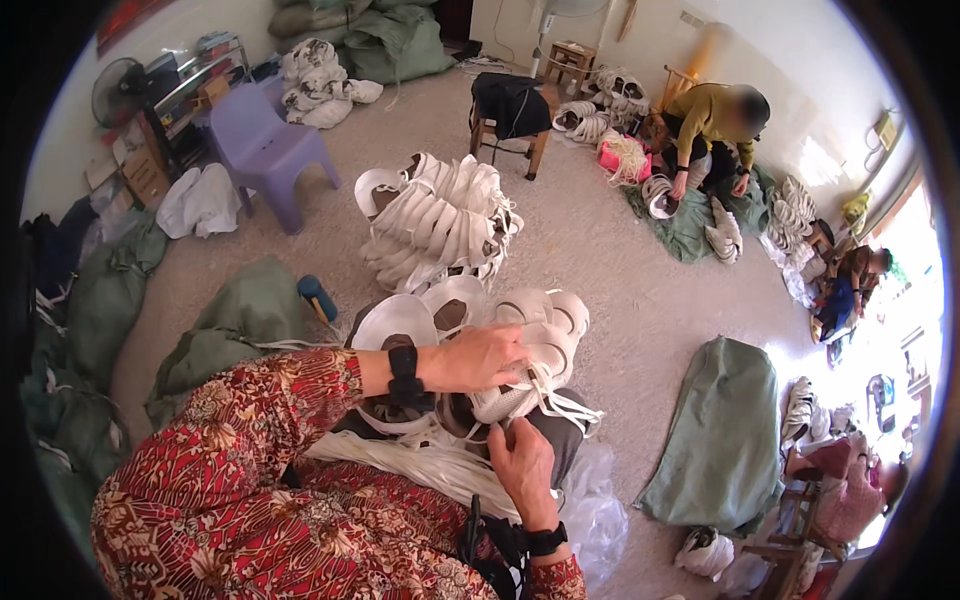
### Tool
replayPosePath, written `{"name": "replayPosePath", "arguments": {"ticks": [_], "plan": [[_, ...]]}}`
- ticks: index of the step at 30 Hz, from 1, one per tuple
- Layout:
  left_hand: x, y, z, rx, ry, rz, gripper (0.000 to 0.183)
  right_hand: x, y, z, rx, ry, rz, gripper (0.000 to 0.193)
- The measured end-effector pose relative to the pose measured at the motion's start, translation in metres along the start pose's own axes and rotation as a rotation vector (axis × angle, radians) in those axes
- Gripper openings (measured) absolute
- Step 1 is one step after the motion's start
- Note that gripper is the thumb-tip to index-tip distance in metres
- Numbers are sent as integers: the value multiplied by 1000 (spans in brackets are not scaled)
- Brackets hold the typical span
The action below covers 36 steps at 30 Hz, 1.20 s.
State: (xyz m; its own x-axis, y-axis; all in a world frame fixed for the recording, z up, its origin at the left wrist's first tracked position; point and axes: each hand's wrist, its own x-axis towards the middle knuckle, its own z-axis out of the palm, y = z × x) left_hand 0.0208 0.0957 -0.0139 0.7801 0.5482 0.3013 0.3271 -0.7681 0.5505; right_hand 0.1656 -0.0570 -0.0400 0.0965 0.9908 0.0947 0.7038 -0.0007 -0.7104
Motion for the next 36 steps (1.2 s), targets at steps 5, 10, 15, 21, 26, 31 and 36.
{"name": "replayPosePath", "arguments": {"ticks": [5,10,15,21,26,31,36], "plan": [[3,2,7,117,-110,-35,21,6,-9,-16,71,144,-44,15],[11,7,7,187,-196,-82,22,35,-14,-12,-150,139,-289,26],[14,1,1,76,-268,-95,20,31,-9,-12,-112,75,-263,24],[18,16,-2,246,-287,0,19,28,-6,-9,-145,86,-317,17],[13,18,32,629,-180,25,18,26,-7,-8,-221,85,-365,15],[5,-9,28,455,-11,97,16,31,-1,-10,-190,71,-374,9],[6,-11,13,102,13,120,14,54,-5,-6,-142,197,-204,17]]}}
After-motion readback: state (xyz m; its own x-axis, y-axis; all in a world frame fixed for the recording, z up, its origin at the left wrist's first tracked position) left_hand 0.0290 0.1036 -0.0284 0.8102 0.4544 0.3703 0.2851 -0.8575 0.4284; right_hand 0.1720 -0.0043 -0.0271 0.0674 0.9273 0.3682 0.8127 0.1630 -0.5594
